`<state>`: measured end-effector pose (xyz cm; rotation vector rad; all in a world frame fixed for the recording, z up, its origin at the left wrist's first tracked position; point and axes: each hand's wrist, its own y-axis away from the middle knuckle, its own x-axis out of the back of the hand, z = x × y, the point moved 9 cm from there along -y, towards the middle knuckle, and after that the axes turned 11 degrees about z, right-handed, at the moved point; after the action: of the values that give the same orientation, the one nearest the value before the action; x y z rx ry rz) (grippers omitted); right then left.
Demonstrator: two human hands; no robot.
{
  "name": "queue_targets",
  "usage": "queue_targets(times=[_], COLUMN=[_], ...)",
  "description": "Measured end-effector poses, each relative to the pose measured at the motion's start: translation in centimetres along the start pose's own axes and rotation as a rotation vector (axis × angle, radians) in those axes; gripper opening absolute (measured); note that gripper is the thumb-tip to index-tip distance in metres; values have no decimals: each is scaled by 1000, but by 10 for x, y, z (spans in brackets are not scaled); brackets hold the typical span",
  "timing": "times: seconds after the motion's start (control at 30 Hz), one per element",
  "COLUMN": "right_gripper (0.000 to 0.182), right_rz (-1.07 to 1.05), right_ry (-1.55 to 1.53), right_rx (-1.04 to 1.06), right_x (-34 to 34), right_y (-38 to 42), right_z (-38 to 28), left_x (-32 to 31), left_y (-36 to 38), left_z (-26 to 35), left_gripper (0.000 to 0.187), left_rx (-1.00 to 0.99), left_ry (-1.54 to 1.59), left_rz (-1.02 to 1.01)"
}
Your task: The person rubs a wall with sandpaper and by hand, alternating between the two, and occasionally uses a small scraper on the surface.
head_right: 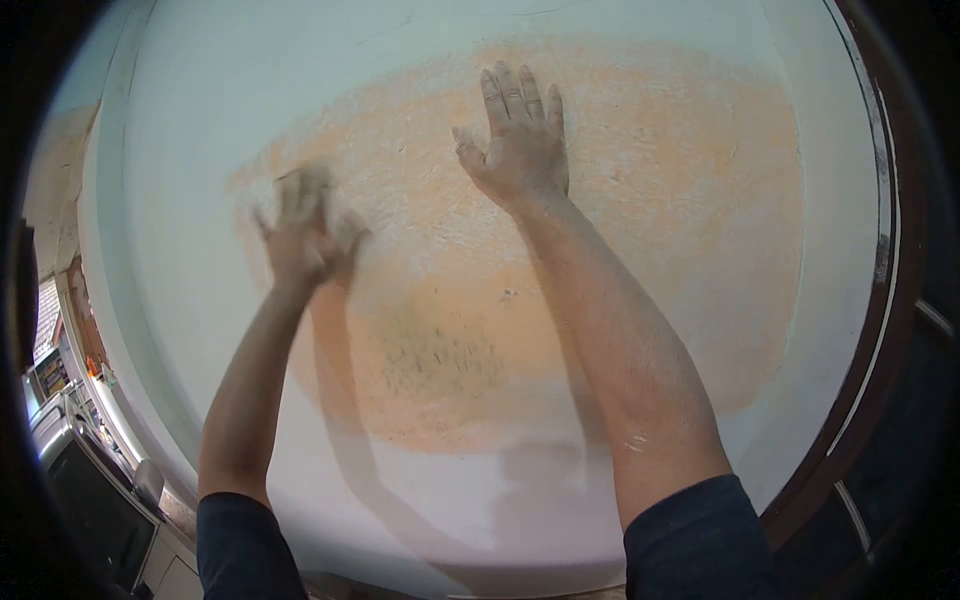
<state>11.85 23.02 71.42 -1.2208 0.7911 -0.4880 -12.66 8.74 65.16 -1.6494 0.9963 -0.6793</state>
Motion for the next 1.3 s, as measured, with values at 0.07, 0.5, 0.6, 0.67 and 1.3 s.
queue_targets(times=[0.07,0.5,0.6,0.67,1.3], right_gripper=[79,83,83,83,80], right_rz=[15,11,15,22,57], right_ry=[17,6,11,10,16], right_rx=[-7,-3,9,9,5], right_x=[3,-5,-4,-3,-4], right_y=[-6,2,1,-3,2], right_z=[4,8,5,4,7], left_x=[-19,-20,-1,4,-16], left_y=[-3,-16,-29,-31,8], left_z=[-86,0,90,108,-95], left_gripper=[88,97,97,95,87], left_rx=[539,441,153,48,603], left_ry=[-151,-17,255,205,-64], left_rz=[-148,146,160,131,-12])
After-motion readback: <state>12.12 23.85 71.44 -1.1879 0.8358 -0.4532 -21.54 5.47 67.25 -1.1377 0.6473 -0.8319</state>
